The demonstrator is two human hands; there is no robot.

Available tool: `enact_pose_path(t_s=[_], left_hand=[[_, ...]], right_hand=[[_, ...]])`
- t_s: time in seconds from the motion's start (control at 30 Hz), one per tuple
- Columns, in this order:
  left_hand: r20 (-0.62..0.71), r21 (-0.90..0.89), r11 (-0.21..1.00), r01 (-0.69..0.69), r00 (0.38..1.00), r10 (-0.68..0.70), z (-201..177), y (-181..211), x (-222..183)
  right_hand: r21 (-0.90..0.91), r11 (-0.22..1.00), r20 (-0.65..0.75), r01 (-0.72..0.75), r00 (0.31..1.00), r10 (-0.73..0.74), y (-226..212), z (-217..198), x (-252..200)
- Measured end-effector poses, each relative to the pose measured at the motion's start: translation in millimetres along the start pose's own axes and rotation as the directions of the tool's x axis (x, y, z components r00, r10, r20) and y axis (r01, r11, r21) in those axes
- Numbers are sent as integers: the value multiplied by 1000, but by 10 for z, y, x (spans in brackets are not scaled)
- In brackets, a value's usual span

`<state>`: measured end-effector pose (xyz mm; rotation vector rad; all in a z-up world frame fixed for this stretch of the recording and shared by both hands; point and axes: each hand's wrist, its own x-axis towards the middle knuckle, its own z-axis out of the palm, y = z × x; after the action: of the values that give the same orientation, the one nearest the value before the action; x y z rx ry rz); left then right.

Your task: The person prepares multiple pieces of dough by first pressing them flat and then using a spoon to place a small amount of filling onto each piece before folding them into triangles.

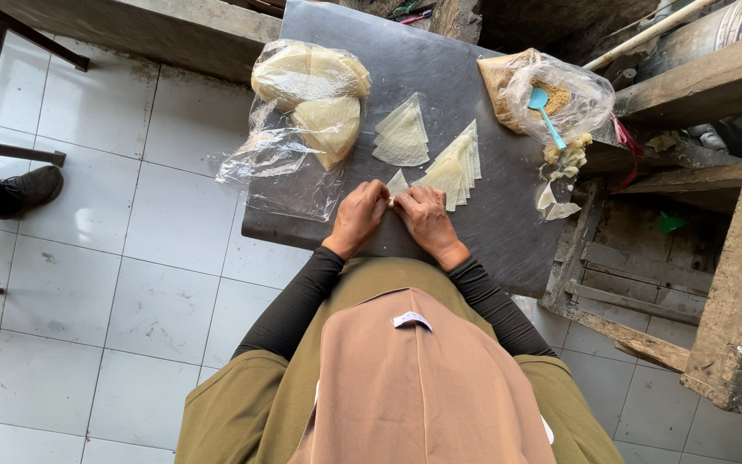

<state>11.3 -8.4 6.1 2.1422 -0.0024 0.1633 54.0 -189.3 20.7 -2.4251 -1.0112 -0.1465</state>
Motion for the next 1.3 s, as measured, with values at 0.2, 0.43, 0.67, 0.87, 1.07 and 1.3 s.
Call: enact_pose_path(t_s=[0.2,0.43,0.67,0.87,1.07,1.3], left_hand=[[22,117,974,-193,981,192,20,-104,-88],[41,149,987,-63,997,58,255,-306,-4],[49,206,972,113,991,-126,288,-276,110],[64,180,953,243,964,-257,220,-205,106],[96,197,950,244,959,-266,210,-220,180],[46,35,999,-19,999,17,65,-221,81]], right_hand=[[-22,1000,-13,-22,1000,22,8,61,1],[94,995,3,24,1000,-25,91,-10,5],[-6,1000,14,-11,1000,11,72,8,40],[-20,998,-15,56,998,-56,79,3,34],[-37,996,0,87,996,-87,73,-37,71],[-86,996,-76,32,996,-39,17,19,62]])
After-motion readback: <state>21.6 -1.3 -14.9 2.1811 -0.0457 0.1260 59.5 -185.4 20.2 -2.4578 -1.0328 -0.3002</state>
